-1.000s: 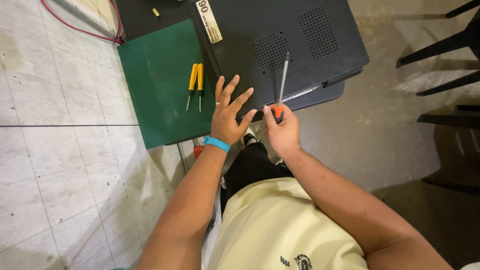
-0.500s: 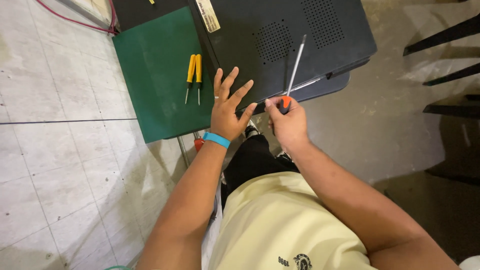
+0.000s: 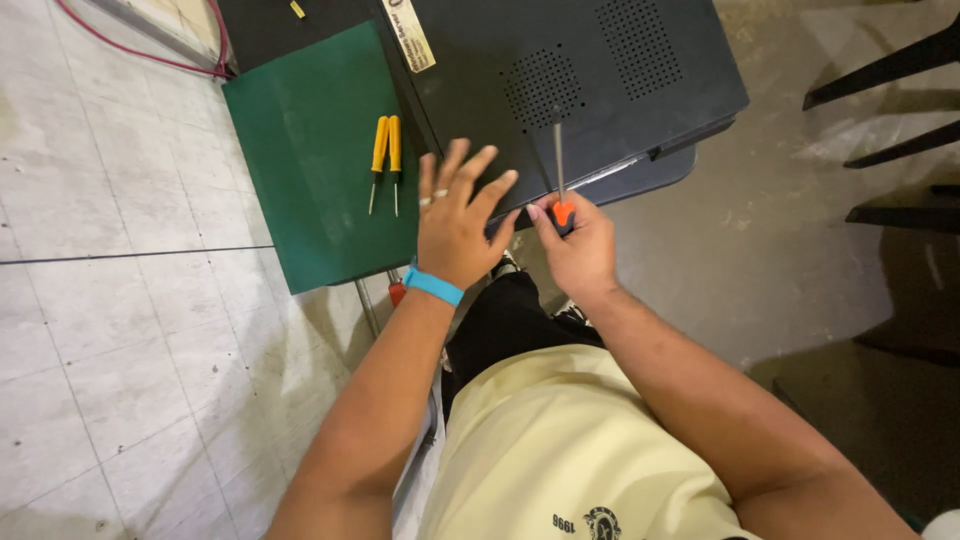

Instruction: The person is finishing internal adjustments and then placing and screwing the side panel onto a desktop computer case.

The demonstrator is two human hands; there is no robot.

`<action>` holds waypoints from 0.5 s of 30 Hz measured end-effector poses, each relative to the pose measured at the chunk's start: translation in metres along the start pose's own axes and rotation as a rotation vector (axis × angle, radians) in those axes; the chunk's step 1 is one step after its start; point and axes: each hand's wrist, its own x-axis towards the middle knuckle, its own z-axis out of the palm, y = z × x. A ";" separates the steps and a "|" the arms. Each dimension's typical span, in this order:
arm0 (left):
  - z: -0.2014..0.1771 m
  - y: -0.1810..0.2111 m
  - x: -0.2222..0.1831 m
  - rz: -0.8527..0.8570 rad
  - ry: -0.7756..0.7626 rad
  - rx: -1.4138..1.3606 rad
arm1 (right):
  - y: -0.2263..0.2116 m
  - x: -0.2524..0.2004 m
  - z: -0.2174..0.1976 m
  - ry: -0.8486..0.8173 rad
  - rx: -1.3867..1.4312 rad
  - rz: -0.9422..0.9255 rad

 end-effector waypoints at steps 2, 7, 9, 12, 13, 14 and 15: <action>0.007 -0.003 0.007 0.162 -0.038 0.039 | -0.004 0.001 -0.002 0.003 -0.036 -0.110; 0.011 -0.005 0.019 0.222 -0.055 -0.030 | 0.003 0.007 -0.009 -0.011 -0.087 -0.241; 0.008 -0.004 0.021 0.232 -0.047 -0.051 | -0.002 0.008 -0.011 -0.021 -0.100 -0.279; 0.008 -0.004 0.021 0.243 -0.026 -0.067 | -0.005 0.009 -0.015 -0.047 -0.192 -0.300; 0.009 -0.005 0.020 0.246 -0.016 -0.096 | -0.003 0.010 -0.015 -0.045 -0.190 -0.296; 0.009 -0.007 0.020 0.250 -0.005 -0.124 | -0.002 0.011 -0.014 -0.041 -0.188 -0.293; 0.006 -0.006 0.020 0.251 -0.006 -0.125 | -0.001 0.011 -0.014 -0.041 -0.188 -0.292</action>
